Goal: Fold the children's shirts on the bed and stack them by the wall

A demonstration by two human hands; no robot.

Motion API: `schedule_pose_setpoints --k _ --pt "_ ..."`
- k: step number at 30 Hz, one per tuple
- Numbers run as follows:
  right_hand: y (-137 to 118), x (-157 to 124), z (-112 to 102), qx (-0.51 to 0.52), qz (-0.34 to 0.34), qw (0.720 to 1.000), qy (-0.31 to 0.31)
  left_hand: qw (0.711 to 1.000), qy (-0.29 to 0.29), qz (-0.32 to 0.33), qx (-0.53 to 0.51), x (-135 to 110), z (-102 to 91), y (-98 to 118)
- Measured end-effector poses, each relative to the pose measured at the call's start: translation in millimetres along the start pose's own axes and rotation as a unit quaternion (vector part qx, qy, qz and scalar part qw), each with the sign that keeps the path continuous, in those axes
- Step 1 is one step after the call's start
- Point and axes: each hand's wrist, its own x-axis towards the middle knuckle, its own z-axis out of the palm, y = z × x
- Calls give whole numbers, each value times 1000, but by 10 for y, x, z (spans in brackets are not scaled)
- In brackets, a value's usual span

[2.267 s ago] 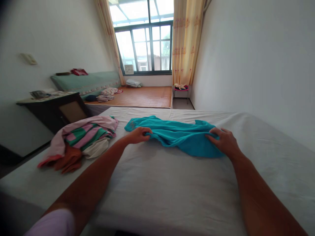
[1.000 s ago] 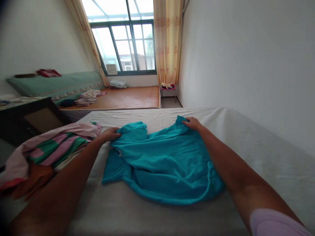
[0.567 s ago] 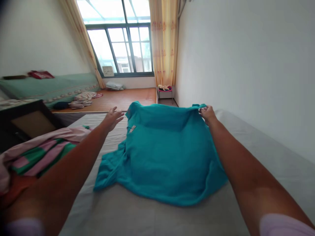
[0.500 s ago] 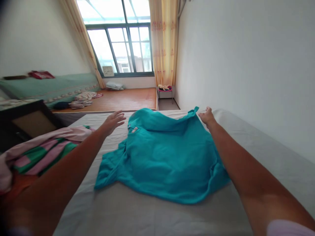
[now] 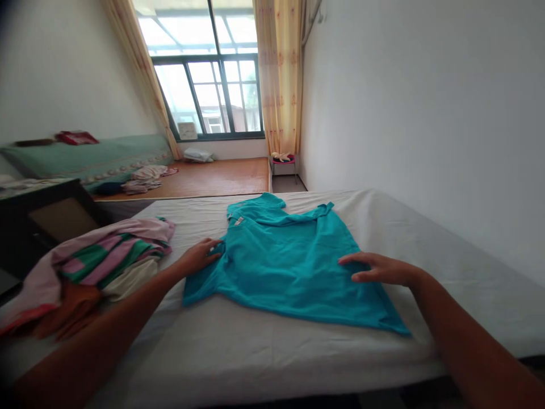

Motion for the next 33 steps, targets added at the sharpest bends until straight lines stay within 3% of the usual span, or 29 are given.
schedule_pose_setpoints --k 4,7,9,11,13,16,20,26,30,33 --pt "-6 -130 182 -49 -39 998 -31 998 -45 -38 -21 -29 -157 133" --pt "36 -261 321 -74 -48 996 -27 984 -6 -94 -149 -374 -510 -41" --pt "66 -341 417 -87 -51 995 -8 946 54 -155 -281 -743 -756 -226" --pt "85 -392 509 -98 -57 993 13 880 133 -194 -413 -1129 -915 -394" --pt "95 -399 585 -109 -65 991 35 841 140 -238 -466 -1443 -948 -498" --pt "119 -347 646 -120 -74 986 86 816 111 -262 -504 -1692 -831 -522" --pt "179 -330 633 -144 -57 976 156 804 98 -254 -528 -1744 -696 -440" --pt "238 -500 618 -125 -51 982 134 789 149 -264 -534 -1634 -764 -312" --pt "272 -544 541 -62 -22 974 216 781 208 -254 -532 -1484 -852 -257" --pt "321 -626 386 63 -31 939 337 775 268 -259 -511 -1659 -933 -234"
